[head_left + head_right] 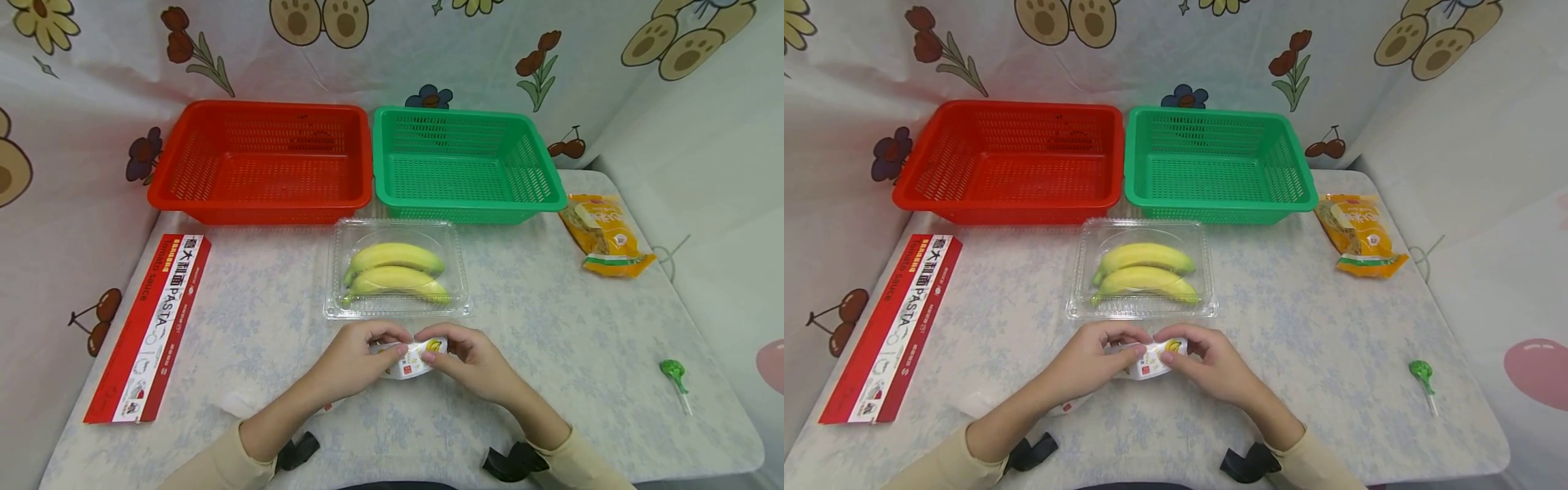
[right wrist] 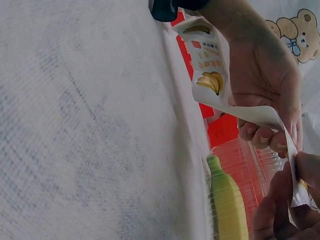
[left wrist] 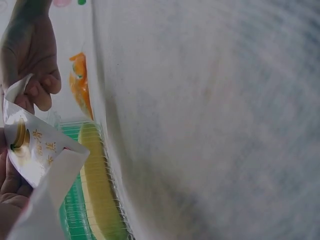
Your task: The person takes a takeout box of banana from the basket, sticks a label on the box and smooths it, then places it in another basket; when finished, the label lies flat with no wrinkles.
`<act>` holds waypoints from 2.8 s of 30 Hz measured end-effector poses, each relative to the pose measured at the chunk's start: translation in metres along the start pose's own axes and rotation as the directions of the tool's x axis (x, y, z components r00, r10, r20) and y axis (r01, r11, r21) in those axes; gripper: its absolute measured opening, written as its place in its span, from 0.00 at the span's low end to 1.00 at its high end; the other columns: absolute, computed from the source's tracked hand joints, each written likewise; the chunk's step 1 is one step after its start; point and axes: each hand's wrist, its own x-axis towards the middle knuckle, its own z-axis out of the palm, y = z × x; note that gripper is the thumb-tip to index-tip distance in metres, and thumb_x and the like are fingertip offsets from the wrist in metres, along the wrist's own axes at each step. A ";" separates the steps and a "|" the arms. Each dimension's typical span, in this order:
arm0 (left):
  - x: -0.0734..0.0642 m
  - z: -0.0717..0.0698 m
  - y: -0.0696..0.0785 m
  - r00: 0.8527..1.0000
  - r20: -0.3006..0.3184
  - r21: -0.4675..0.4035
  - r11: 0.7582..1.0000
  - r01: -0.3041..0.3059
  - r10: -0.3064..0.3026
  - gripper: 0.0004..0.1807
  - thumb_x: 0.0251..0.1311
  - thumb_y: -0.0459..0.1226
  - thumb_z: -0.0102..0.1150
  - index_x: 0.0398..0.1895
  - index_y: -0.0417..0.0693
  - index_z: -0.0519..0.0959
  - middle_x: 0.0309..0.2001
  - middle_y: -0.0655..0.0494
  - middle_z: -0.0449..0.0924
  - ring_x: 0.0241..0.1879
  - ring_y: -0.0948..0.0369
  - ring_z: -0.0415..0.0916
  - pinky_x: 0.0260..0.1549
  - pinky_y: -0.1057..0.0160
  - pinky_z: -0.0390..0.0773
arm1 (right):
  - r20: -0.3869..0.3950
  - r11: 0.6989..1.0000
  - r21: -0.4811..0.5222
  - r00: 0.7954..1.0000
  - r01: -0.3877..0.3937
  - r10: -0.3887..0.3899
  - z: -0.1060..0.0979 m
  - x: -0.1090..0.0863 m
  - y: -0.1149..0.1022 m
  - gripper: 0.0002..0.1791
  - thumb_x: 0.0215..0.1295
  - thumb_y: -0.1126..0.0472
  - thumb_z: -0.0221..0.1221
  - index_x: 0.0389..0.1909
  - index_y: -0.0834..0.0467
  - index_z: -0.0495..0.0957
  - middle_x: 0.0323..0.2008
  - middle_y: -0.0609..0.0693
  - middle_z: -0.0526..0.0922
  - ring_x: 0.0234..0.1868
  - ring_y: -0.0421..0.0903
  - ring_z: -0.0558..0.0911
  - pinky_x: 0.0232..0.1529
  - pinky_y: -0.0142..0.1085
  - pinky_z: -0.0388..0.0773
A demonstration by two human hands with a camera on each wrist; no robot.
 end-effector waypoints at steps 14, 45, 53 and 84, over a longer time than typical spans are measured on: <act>0.000 -0.002 0.002 1.000 -0.005 -0.004 1.000 0.005 -0.005 0.12 0.66 0.33 0.55 0.46 0.55 0.85 0.40 0.64 0.86 0.34 0.64 0.78 0.28 0.67 0.78 | 0.012 0.998 -0.059 1.000 0.000 0.001 -0.001 0.004 -0.001 0.15 0.68 0.66 0.61 0.54 0.57 0.78 0.49 0.52 0.83 0.31 0.37 0.73 0.30 0.31 0.75; -0.001 0.005 0.002 0.999 0.029 0.049 0.999 -0.022 0.021 0.06 0.67 0.35 0.60 0.43 0.52 0.84 0.35 0.64 0.85 0.34 0.67 0.81 0.34 0.68 0.82 | -0.069 0.808 -0.515 0.926 0.285 -0.371 0.028 0.004 -0.005 0.05 0.60 0.65 0.65 0.33 0.54 0.89 0.29 0.39 0.82 0.22 0.31 0.71 0.23 0.18 0.68; -0.002 0.005 0.001 0.998 0.030 0.083 0.995 -0.057 0.055 0.05 0.65 0.36 0.62 0.40 0.53 0.86 0.34 0.60 0.87 0.32 0.69 0.81 0.32 0.68 0.82 | -0.062 0.776 -0.559 0.918 0.293 -0.392 0.029 0.005 -0.009 0.10 0.54 0.70 0.61 0.29 0.55 0.89 0.25 0.40 0.82 0.21 0.28 0.71 0.23 0.16 0.67; -0.003 0.007 0.002 0.996 -0.085 0.113 0.994 -0.006 0.016 0.04 0.60 0.52 0.66 0.30 0.69 0.83 0.30 0.72 0.82 0.32 0.68 0.78 0.31 0.67 0.79 | -0.230 0.879 -0.370 0.888 0.299 -0.399 0.040 0.003 0.005 0.11 0.57 0.75 0.62 0.35 0.60 0.88 0.27 0.45 0.82 0.24 0.33 0.73 0.23 0.26 0.73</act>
